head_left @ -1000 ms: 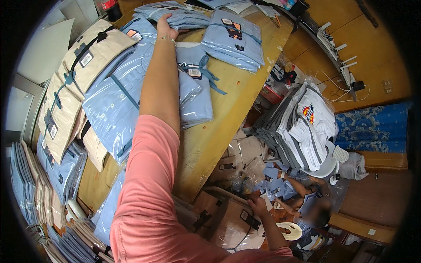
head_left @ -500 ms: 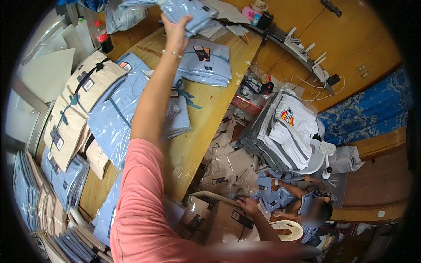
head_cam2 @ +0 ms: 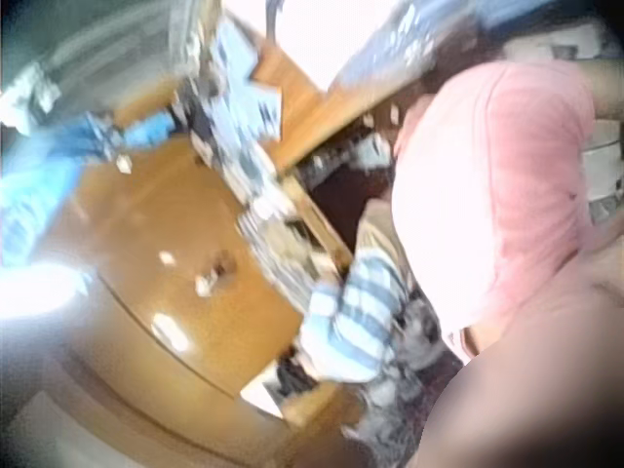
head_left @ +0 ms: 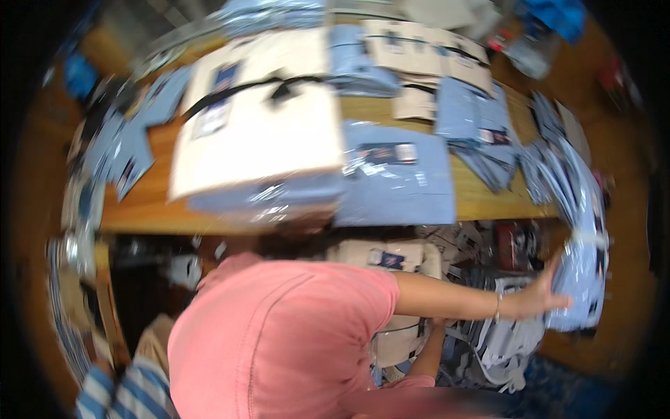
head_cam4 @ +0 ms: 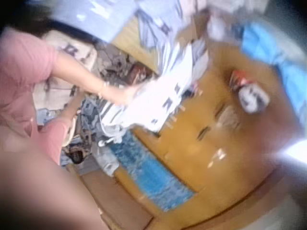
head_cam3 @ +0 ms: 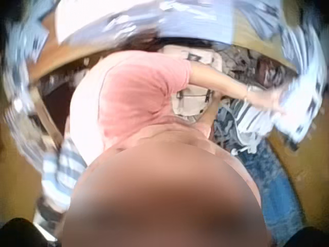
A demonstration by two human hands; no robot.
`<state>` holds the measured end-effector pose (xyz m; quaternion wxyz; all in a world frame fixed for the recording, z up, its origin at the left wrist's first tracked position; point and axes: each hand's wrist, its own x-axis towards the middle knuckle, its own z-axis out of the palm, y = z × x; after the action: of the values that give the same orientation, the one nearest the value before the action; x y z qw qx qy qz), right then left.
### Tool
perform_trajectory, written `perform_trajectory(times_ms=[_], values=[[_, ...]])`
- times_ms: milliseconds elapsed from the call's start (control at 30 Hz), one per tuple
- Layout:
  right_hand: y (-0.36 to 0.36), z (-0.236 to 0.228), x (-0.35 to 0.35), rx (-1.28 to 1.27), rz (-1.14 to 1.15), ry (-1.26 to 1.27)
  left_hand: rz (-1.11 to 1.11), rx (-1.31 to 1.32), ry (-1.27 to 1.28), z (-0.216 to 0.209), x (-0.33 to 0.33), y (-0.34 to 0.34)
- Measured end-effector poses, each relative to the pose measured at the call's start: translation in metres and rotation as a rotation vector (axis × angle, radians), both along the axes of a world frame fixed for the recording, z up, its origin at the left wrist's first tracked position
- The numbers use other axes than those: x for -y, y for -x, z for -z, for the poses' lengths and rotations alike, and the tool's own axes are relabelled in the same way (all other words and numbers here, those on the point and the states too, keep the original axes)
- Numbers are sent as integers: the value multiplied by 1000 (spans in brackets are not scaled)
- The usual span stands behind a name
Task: The person folds light blue shirts and places them into clear plastic bags. They then secure the bags with rubber bands and stack the packaged shirts on a nearby chair. The process is repeated for multiple shirts.
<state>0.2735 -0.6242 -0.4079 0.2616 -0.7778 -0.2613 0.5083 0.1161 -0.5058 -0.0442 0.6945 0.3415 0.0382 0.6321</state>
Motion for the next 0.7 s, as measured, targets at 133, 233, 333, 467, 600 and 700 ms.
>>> perform_trajectory(times_ms=[133,233,333,467,600,700], values=[[-2,-64,3,-45,169,-111,126,-26,-174,-32,66,80],[14,-112,21,-48,273,-256,289,39,-269,-61,106,131],[45,-164,44,-44,341,-408,310,-83,-473,-77,136,177],[106,-223,81,-61,365,-607,544,-88,-617,-81,175,246],[187,-280,122,-102,343,-797,737,-118,-639,-82,210,325],[249,-310,147,-193,306,-900,648,-250,-816,-82,210,379]])
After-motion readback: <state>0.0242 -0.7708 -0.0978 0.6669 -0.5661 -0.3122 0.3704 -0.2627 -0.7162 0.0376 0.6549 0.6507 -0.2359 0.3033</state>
